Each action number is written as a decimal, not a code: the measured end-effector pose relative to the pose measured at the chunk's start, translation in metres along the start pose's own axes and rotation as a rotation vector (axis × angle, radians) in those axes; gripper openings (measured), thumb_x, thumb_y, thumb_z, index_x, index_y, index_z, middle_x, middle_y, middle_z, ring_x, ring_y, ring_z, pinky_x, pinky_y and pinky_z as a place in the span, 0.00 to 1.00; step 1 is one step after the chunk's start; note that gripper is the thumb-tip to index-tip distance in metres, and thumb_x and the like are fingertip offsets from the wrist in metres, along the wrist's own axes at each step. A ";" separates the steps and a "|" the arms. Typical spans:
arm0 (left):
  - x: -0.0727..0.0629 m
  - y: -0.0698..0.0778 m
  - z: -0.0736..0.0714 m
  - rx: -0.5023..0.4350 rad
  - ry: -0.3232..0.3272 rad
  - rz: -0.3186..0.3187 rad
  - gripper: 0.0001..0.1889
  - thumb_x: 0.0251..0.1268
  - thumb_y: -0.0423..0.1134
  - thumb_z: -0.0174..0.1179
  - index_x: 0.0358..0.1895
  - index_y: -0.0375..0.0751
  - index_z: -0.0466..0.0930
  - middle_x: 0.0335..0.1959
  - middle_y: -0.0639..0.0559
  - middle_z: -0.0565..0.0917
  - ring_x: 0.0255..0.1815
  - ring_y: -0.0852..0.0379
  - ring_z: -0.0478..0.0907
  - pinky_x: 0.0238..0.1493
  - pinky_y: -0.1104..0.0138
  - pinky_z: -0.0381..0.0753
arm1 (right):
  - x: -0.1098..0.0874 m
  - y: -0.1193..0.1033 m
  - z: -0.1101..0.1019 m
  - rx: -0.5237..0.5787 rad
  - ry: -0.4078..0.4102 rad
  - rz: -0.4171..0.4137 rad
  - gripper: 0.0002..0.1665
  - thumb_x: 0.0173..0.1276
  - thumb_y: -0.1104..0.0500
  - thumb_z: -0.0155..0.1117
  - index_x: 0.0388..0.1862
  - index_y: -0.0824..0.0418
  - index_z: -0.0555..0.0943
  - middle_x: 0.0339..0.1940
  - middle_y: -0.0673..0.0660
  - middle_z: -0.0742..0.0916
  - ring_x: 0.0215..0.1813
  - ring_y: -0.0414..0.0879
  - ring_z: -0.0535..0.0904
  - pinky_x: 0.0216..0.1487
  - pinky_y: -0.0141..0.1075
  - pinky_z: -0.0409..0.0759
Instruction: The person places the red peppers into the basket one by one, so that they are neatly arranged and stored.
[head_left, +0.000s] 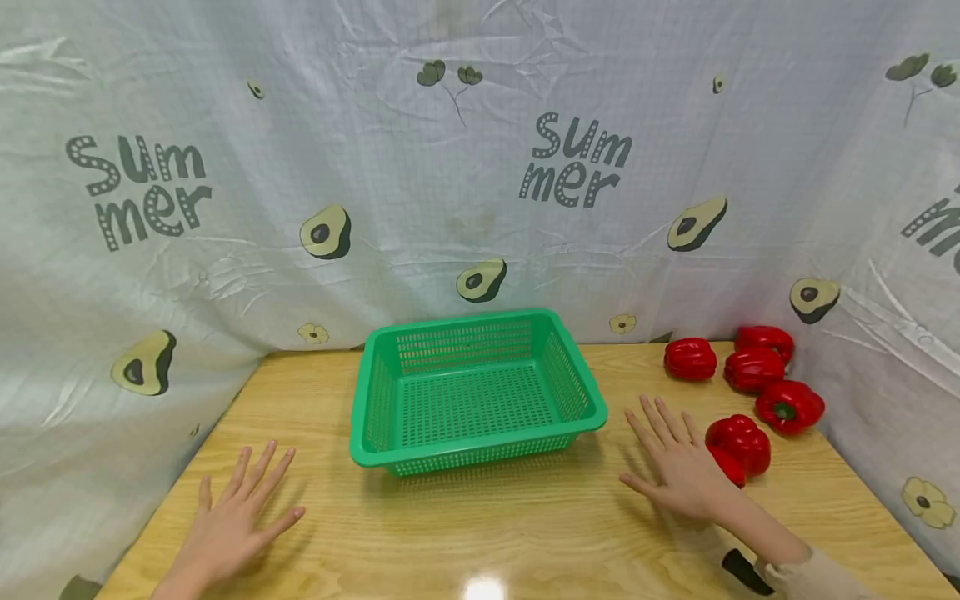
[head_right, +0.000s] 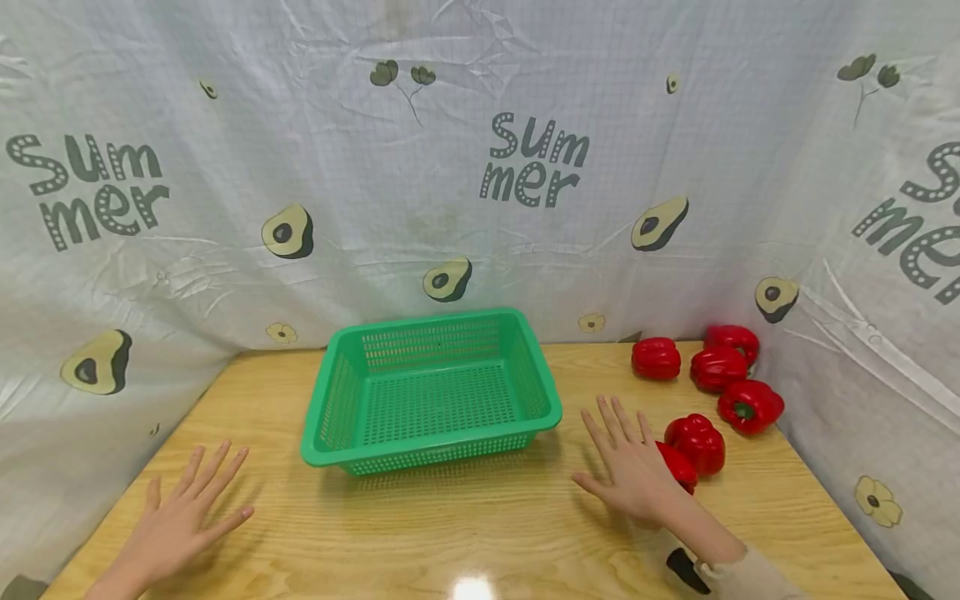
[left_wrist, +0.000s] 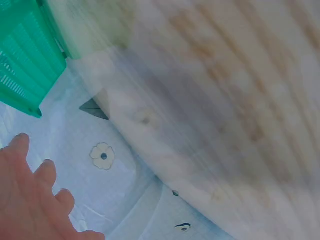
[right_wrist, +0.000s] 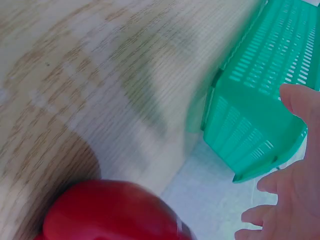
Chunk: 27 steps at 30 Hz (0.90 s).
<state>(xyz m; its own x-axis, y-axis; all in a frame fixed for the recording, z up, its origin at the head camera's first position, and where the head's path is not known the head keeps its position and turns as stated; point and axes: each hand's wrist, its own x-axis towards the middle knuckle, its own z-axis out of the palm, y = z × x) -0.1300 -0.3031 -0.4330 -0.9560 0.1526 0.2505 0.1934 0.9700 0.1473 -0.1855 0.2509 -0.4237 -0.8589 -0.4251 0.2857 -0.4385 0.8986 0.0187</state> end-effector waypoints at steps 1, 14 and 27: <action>0.000 0.001 0.000 0.000 0.003 0.004 0.41 0.56 0.59 0.52 0.71 0.61 0.40 0.72 0.61 0.34 0.68 0.66 0.16 0.57 0.34 0.18 | -0.002 0.001 -0.001 -0.007 -0.003 0.001 0.49 0.57 0.34 0.54 0.70 0.57 0.53 0.72 0.62 0.52 0.74 0.47 0.28 0.65 0.38 0.13; 0.006 0.012 -0.008 -0.015 0.007 0.038 0.42 0.56 0.59 0.53 0.70 0.62 0.40 0.73 0.55 0.42 0.68 0.69 0.18 0.60 0.35 0.21 | -0.022 0.011 -0.012 -0.020 0.056 0.015 0.48 0.53 0.37 0.60 0.68 0.58 0.59 0.70 0.63 0.58 0.73 0.42 0.28 0.65 0.34 0.14; 0.014 0.026 -0.016 -0.034 0.064 0.098 0.38 0.58 0.56 0.53 0.70 0.60 0.45 0.73 0.55 0.46 0.70 0.70 0.23 0.66 0.42 0.23 | -0.034 0.025 -0.017 -0.045 0.141 -0.011 0.46 0.52 0.39 0.62 0.67 0.56 0.61 0.69 0.60 0.62 0.73 0.37 0.30 0.72 0.45 0.27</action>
<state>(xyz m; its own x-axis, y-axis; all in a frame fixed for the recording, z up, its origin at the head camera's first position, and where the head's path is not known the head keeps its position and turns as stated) -0.1352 -0.2786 -0.4104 -0.9165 0.2328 0.3253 0.2934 0.9440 0.1510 -0.1626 0.2902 -0.4172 -0.8072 -0.4180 0.4168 -0.4325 0.8993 0.0644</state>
